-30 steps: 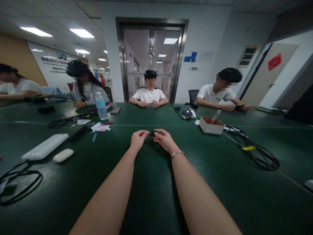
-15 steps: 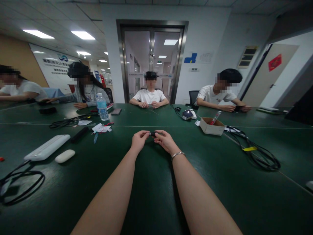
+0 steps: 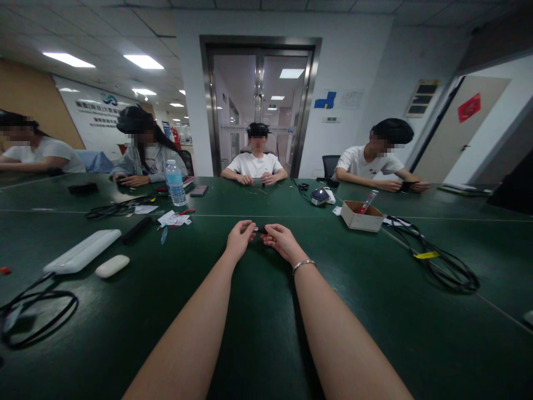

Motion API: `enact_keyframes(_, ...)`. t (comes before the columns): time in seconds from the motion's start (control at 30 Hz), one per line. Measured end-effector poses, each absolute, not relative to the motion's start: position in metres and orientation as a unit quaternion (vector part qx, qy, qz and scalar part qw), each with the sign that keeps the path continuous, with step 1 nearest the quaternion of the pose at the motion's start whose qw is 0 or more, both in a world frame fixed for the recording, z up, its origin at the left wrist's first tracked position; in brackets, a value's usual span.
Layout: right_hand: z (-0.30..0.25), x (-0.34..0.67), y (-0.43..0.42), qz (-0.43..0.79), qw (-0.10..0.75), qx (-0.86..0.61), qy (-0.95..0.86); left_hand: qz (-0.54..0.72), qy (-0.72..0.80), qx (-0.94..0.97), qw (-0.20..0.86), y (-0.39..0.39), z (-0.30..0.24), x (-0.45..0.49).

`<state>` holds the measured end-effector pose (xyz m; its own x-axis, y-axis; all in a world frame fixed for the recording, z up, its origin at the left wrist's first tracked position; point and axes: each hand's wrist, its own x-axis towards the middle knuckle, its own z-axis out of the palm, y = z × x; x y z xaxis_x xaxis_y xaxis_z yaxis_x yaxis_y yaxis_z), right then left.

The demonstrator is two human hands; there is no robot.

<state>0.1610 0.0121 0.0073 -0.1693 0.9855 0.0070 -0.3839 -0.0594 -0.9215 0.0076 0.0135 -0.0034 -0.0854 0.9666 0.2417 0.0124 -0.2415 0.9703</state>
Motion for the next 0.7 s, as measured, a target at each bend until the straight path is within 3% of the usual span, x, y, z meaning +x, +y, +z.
enact_keyframes(0.17, 0.0071, 0.1616, 0.0122, 0.638, 0.534, -0.353, -0.429, 0.564, 0.456, 0.582, 0.368, 0.0132, -0.0033, 0.0062)
enact_keyframes(0.7, 0.0052, 0.1612, 0.014, 0.633, 0.536, -0.356, -0.43, 0.537, 0.479, 0.542, 0.434, 0.009, 0.0029, 0.0109)
